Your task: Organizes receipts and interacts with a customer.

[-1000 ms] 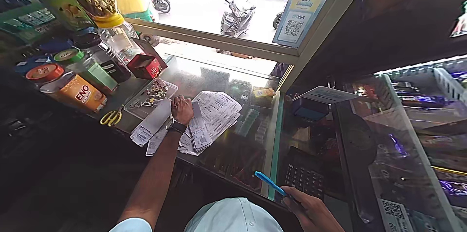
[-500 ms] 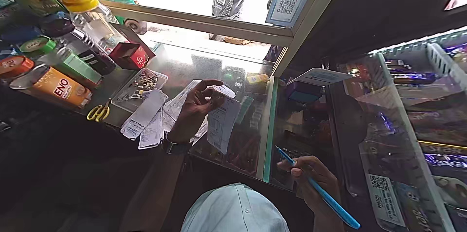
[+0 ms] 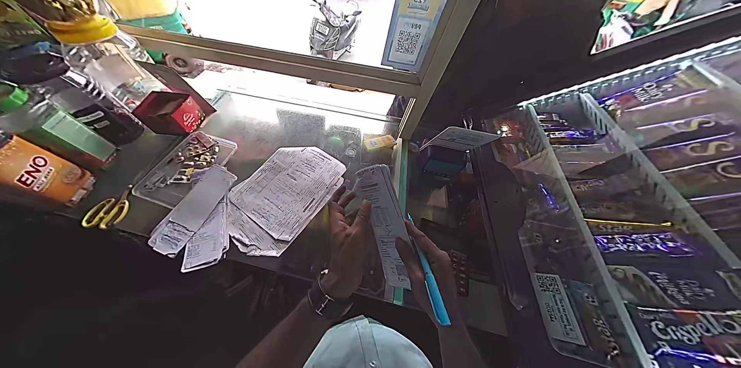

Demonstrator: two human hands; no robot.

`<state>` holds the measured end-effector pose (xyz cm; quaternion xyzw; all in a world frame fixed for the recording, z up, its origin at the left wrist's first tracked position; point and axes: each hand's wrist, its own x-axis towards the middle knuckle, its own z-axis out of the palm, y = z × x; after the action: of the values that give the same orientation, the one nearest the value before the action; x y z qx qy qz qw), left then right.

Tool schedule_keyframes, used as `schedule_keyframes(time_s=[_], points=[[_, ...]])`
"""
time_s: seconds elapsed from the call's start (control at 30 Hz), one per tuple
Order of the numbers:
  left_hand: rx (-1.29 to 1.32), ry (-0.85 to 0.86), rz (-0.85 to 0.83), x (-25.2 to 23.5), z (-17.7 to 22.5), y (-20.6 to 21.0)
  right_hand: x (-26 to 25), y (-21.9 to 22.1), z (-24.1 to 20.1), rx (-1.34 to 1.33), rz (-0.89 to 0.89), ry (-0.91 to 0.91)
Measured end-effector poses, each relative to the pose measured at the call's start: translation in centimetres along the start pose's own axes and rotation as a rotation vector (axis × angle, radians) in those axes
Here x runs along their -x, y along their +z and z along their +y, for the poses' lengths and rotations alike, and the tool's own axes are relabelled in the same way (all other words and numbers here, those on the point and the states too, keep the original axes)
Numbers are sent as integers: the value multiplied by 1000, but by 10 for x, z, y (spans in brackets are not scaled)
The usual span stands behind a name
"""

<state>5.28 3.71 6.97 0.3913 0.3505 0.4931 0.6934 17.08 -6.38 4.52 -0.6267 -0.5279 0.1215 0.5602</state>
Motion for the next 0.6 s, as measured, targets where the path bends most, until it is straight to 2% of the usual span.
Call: schedule_keyframes(time_s=[0.07, 0.13, 0.43, 0.6], points=[[15, -104, -86, 17, -16, 2, 0, -3, 4, 140, -4, -55], [99, -161, -169, 25, -30, 4, 5, -6, 4, 151, -41, -73], [361, -236, -379, 18, -35, 0, 15, -25, 1, -249, -168, -39], [528, -273, -469, 14, -38, -8, 14, -31, 1, -274, -71, 27]])
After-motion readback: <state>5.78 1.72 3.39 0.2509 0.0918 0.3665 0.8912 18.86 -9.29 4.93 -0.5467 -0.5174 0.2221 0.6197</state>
